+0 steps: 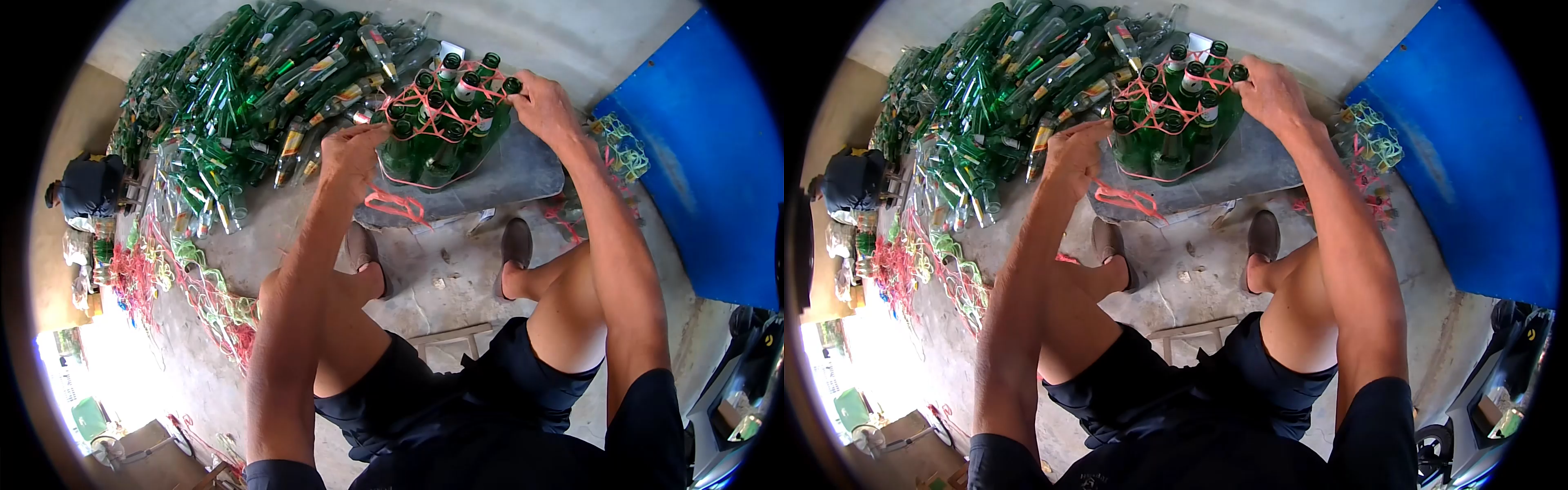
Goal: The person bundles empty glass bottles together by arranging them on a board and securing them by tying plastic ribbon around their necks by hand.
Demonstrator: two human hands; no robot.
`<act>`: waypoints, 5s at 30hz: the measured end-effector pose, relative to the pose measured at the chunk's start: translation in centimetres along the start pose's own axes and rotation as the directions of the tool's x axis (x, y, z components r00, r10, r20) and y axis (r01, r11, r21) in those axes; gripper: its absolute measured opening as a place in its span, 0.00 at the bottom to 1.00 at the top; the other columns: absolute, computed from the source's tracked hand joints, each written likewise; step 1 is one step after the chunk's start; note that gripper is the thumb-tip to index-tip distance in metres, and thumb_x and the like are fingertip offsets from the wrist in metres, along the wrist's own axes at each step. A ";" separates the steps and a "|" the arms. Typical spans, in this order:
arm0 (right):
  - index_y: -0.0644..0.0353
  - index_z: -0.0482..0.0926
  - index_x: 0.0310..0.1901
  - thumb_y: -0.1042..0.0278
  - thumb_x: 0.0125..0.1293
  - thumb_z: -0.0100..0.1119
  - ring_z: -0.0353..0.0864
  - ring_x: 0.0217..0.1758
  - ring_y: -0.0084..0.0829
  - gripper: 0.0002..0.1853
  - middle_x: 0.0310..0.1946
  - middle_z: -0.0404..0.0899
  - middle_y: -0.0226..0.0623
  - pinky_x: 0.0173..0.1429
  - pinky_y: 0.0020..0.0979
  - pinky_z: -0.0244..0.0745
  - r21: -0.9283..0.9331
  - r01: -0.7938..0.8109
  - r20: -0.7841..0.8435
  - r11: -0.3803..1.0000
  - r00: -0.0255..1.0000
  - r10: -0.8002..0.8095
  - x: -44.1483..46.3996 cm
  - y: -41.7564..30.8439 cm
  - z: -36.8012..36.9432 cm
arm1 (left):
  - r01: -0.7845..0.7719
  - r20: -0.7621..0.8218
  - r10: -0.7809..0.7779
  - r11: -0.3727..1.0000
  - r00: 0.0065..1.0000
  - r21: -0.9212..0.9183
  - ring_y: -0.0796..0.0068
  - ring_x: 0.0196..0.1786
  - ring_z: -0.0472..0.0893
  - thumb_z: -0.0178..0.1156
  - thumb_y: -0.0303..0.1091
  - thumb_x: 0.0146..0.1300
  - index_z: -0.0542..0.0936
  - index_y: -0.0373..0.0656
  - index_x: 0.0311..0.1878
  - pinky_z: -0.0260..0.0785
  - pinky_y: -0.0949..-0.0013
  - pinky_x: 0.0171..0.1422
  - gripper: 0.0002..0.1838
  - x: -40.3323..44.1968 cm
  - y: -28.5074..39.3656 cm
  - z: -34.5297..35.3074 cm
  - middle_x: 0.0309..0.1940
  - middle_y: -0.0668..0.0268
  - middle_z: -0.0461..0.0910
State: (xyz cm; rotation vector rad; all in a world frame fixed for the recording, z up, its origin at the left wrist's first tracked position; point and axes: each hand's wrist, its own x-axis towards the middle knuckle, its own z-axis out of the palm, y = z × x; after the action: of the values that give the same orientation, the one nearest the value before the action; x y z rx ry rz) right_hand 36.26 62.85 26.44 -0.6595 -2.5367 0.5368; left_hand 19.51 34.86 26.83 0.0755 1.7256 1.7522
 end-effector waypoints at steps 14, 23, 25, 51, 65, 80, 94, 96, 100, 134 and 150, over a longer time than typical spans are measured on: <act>0.56 0.82 0.56 0.70 0.67 0.60 0.85 0.45 0.51 0.16 0.38 0.85 0.47 0.50 0.45 0.79 -0.142 0.112 -0.148 0.983 0.980 -0.133 4.0 -0.4 2.2 | 0.019 -0.036 -0.026 0.982 0.999 -0.189 0.90 0.14 0.58 0.74 0.29 0.65 0.87 0.37 0.42 0.44 0.76 0.18 0.07 -3.0 -2.5 2.2 0.17 0.80 0.68; 0.54 0.91 0.40 0.65 0.60 0.71 0.81 0.50 0.42 0.07 0.38 0.81 0.36 0.57 0.43 0.75 0.077 0.475 0.046 0.877 0.877 -0.479 0.7 -11.2 1.8 | -0.088 -0.040 0.083 0.983 0.996 -0.158 0.85 0.25 0.69 0.75 0.32 0.62 0.91 0.37 0.40 0.58 0.74 0.27 0.09 -2.4 -3.8 2.0 0.25 0.74 0.80; 0.56 0.90 0.40 0.68 0.60 0.73 0.81 0.49 0.37 0.07 0.39 0.80 0.33 0.57 0.42 0.72 -0.008 0.498 0.083 0.867 0.865 -0.496 0.5 -11.5 2.8 | -0.093 -0.042 0.088 0.985 0.995 -0.147 0.85 0.28 0.71 0.75 0.32 0.62 0.91 0.35 0.40 0.61 0.74 0.30 0.09 -2.2 -3.9 1.9 0.26 0.73 0.81; 0.64 0.90 0.38 0.67 0.58 0.73 0.81 0.42 0.39 0.10 0.35 0.81 0.38 0.47 0.40 0.75 0.244 0.434 0.138 0.867 0.870 -0.474 5.1 -12.7 6.4 | -0.130 -0.162 0.106 0.980 0.981 -0.150 0.87 0.20 0.65 0.74 0.37 0.66 0.91 0.37 0.42 0.54 0.74 0.22 0.12 -0.9 -3.7 0.9 0.22 0.77 0.77; 0.59 0.91 0.37 0.60 0.60 0.74 0.81 0.43 0.41 0.11 0.34 0.81 0.38 0.49 0.43 0.75 0.186 0.430 0.143 0.884 0.878 -0.457 5.3 -12.8 6.7 | -0.117 0.016 0.122 0.976 0.992 -0.181 0.91 0.15 0.60 0.73 0.34 0.68 0.88 0.39 0.45 0.47 0.78 0.19 0.09 0.2 -3.3 -1.2 0.18 0.81 0.69; 0.57 0.91 0.38 0.72 0.61 0.66 0.77 0.50 0.37 0.06 0.41 0.84 0.31 0.58 0.36 0.71 0.164 0.515 0.209 0.841 0.815 -0.540 4.5 -12.6 6.3 | -0.268 -0.055 0.267 0.963 0.962 -0.014 0.88 0.23 0.68 0.75 0.38 0.65 0.91 0.35 0.42 0.55 0.74 0.24 0.14 2.0 -4.8 -1.3 0.23 0.77 0.79; 0.31 0.93 0.43 0.82 0.56 0.58 0.73 0.56 0.37 0.26 0.48 0.82 0.21 0.66 0.40 0.63 0.002 0.521 0.350 0.854 0.799 -0.488 3.3 -13.6 5.9 | -0.233 -0.159 0.256 0.961 0.953 0.150 0.86 0.21 0.65 0.76 0.40 0.64 0.91 0.32 0.38 0.53 0.71 0.23 0.16 2.5 -4.1 -0.3 0.18 0.77 0.73; 0.31 0.93 0.44 0.82 0.56 0.58 0.73 0.57 0.37 0.27 0.49 0.82 0.22 0.65 0.40 0.63 0.001 0.536 0.340 0.844 0.794 -0.504 3.3 -13.5 5.9 | -0.219 -0.143 0.241 0.964 0.960 0.153 0.86 0.20 0.65 0.76 0.40 0.63 0.91 0.33 0.38 0.53 0.70 0.22 0.16 2.6 -4.0 -0.4 0.17 0.77 0.73; 0.30 0.93 0.44 0.82 0.57 0.57 0.72 0.58 0.37 0.27 0.50 0.81 0.24 0.65 0.41 0.63 -0.026 0.530 0.360 0.848 0.796 -0.487 3.1 -13.6 5.8 | -0.164 -0.136 0.184 0.976 0.974 0.144 0.85 0.18 0.65 0.77 0.41 0.62 0.90 0.35 0.36 0.53 0.70 0.21 0.15 2.7 -3.8 -0.5 0.16 0.76 0.72; 0.39 0.92 0.46 0.76 0.52 0.64 0.74 0.58 0.38 0.22 0.50 0.81 0.27 0.64 0.45 0.62 -0.101 0.643 0.455 0.759 0.708 -0.540 3.8 -14.1 4.1 | 0.079 0.058 -0.069 0.981 0.996 -0.180 0.83 0.18 0.64 0.66 0.28 0.64 0.83 0.42 0.34 0.53 0.72 0.21 0.03 1.5 -2.5 -0.9 0.20 0.76 0.69; 0.45 0.90 0.39 0.81 0.54 0.60 0.74 0.55 0.37 0.17 0.46 0.81 0.25 0.61 0.41 0.62 -0.014 0.632 0.385 0.775 0.718 -0.579 4.3 -13.3 5.4 | 0.115 0.102 -0.107 0.990 0.989 -0.077 0.83 0.20 0.64 0.63 0.29 0.66 0.83 0.45 0.37 0.54 0.71 0.22 0.01 1.9 -2.0 -0.9 0.20 0.78 0.67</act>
State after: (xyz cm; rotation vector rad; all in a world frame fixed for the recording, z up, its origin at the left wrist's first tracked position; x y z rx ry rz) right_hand 25.45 53.03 29.66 0.2960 -2.9333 0.2433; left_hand 18.48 34.82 24.13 0.0275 1.5565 1.7073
